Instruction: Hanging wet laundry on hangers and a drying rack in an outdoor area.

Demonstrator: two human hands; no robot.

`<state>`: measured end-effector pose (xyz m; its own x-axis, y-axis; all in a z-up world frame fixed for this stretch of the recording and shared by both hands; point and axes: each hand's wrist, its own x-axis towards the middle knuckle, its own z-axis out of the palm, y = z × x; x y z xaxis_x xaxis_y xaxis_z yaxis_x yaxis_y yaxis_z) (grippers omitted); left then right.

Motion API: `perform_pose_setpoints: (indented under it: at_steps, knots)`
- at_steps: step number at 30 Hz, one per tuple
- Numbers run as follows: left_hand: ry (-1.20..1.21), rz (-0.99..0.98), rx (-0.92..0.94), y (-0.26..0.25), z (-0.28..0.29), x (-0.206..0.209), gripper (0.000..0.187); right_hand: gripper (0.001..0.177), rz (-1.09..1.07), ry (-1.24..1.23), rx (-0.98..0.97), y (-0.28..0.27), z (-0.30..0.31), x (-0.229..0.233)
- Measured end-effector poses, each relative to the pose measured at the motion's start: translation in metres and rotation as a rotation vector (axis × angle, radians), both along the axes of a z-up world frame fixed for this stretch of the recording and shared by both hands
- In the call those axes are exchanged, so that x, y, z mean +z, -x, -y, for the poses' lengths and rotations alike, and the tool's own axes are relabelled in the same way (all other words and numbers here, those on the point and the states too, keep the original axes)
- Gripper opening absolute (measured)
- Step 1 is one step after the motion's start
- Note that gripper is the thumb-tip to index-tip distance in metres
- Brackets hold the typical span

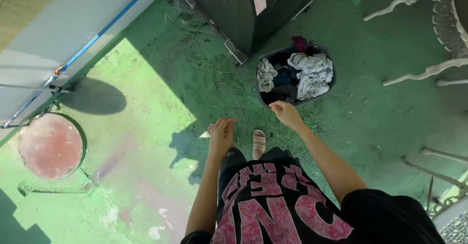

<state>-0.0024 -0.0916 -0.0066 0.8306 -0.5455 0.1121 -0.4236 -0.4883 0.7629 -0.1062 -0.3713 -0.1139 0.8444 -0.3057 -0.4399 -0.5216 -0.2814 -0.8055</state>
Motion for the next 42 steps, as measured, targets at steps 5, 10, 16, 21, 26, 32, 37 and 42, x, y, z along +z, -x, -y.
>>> perform_pose_setpoints:
  at_steps: [5, 10, 16, 21, 26, 32, 37, 42]
  knots:
    - [0.203, -0.513, -0.230, -0.006, 0.116, -0.057, 0.020, 0.031, 0.068, -0.082, -0.358, 0.043, 0.061, 0.000]
    - [-0.005, -0.624, -0.380, -0.024, 0.182, -0.156, 0.020, 0.029, -0.025, -0.140, -0.534, 0.050, 0.090, -0.048]
    - [-0.298, -0.664, -0.417, -0.051, 0.235, -0.240, 0.023, 0.025, -0.161, 0.090, -0.512, 0.040, 0.129, -0.112]
    - [-0.417, -0.615, -0.449, -0.064, 0.285, -0.288, 0.025, 0.026, -0.437, 0.449, -0.282, -0.009, 0.191, -0.151]
    - [-0.375, -0.688, -0.438, -0.053, 0.330, -0.336, 0.034, 0.021, -0.703, 0.811, 0.345, -0.050, 0.259, -0.204]
    - [-0.222, -0.859, -0.258, -0.034, 0.370, -0.363, 0.054, 0.030, -0.351, 0.535, -0.079, -0.021, 0.279, -0.327]
    - [0.164, -1.633, 0.489, -0.031, 0.444, -0.273, 0.061, 0.015, 0.147, -0.005, -0.322, -0.020, 0.291, -0.121]
    - [0.627, -1.577, 0.321, -0.026, 0.428, -0.240, 0.050, 0.032, 0.277, -0.253, -0.195, 0.020, 0.316, 0.043]
